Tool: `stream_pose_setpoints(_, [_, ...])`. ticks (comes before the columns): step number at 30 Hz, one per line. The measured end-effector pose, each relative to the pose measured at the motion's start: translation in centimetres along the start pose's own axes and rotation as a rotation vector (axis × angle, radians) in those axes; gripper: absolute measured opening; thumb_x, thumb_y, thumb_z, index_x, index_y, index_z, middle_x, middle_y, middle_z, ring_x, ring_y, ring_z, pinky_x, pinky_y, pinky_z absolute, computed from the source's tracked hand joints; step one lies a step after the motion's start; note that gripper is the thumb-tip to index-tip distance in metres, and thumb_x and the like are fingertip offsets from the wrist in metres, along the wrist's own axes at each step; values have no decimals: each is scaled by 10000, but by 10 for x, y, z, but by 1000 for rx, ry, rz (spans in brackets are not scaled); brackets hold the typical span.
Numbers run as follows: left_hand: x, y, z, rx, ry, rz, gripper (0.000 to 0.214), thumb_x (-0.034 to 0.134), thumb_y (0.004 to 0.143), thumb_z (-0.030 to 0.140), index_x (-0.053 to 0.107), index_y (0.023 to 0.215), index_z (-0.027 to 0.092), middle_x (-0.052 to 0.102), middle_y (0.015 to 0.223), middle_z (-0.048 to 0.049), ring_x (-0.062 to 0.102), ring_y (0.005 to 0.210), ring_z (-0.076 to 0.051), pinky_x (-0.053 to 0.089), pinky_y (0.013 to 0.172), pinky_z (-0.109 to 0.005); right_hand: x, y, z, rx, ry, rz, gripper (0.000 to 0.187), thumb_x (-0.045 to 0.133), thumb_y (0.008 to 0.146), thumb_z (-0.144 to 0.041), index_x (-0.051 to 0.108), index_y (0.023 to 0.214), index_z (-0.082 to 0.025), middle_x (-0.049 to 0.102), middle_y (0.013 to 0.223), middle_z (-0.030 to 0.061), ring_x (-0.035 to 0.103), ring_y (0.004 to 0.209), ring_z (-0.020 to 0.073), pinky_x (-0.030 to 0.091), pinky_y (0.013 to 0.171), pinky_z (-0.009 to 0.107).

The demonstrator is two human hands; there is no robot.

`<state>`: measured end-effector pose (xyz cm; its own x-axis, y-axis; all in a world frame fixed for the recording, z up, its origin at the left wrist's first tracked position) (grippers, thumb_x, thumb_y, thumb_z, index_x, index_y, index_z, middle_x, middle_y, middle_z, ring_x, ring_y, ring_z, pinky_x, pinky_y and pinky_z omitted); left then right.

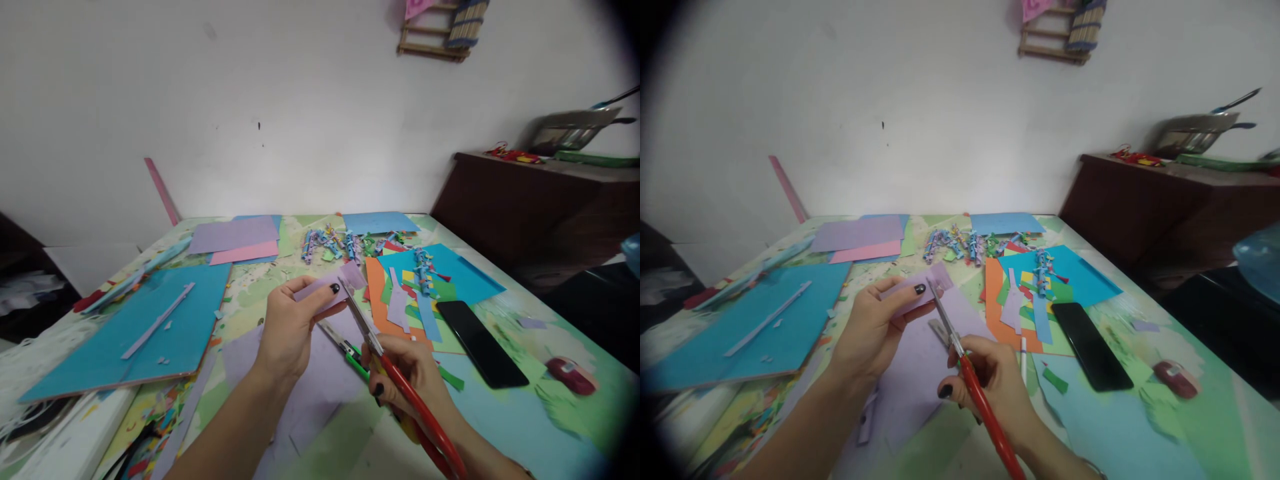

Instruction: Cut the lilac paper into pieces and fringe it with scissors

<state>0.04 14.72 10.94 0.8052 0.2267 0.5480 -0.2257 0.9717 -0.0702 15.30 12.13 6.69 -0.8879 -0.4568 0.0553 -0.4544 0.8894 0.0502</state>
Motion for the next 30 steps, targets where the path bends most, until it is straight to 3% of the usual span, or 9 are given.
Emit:
stream_pose_setpoints(10, [2,-1,0,7,-6,-10,140,779,608,124,646,654,113,708,678,-29,689,702,-170,595,688,-304,0,-2,0,34,12,13,491,790,591,-564,569,725,-147,400,454,-72,293,386,50,222,355,180])
stream_pose_setpoints(30, [1,-2,0,-2,-8,13,160,785,583,126,634,636,116,679,642,-2,644,625,-110,580,674,-265,-1,0,-2,3,-23,30,441,804,604,-514,567,695,-154,384,462,-71,272,407,57,205,373,199])
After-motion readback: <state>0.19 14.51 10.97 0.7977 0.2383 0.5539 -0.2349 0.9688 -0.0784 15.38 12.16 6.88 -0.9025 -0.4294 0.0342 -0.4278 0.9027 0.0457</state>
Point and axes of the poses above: each hand's wrist, its own y-axis towards the middle knuckle, its own x-axis out of the palm, z = x × y, the point moved 5 cm from there along y, towards the middle knuckle
